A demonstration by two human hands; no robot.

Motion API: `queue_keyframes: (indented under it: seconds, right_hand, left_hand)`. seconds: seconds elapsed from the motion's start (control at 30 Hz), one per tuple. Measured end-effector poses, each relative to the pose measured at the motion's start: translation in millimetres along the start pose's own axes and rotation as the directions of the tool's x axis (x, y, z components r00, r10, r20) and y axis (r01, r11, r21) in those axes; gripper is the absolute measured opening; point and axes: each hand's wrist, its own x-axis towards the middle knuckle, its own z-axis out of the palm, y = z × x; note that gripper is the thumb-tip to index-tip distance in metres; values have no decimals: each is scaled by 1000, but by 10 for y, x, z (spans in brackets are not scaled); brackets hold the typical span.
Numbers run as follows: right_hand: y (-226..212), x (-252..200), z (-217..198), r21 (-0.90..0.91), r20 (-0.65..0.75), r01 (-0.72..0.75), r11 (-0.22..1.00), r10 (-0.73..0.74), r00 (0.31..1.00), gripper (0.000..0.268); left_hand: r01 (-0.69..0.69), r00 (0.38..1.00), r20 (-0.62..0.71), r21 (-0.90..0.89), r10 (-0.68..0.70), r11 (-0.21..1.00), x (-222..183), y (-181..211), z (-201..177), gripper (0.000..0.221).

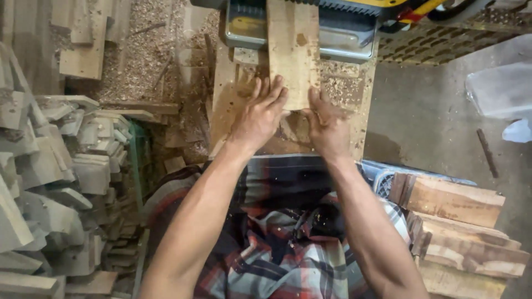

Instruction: Feeding wooden boards into a thickness planer and stacking the finished pieces in a crate.

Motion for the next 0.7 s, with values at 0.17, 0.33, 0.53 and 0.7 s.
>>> queue_keyframes:
  seconds: [0.17,0.33,0.53,0.7]
  right_hand:
    - [-221,88,106,-130,-83,79,988,-91,992,41]
    - [-760,499,414,474,183,-441,762,405,896,35]
    - [-557,332,595,-139,159,1,990,21,987,50]
    - [11,138,545,4,115,-57,998,56,992,72]
  left_hand:
    - [58,997,61,-69,-54,996,96,-25,-345,45]
    - [696,672,495,-166,-552,699,370,-379,-1128,41]
    - [336,939,183,-296,-292,894,15,-776,-776,45]
    - [347,938,123,-309,-325,886,70,-628,-300,40]
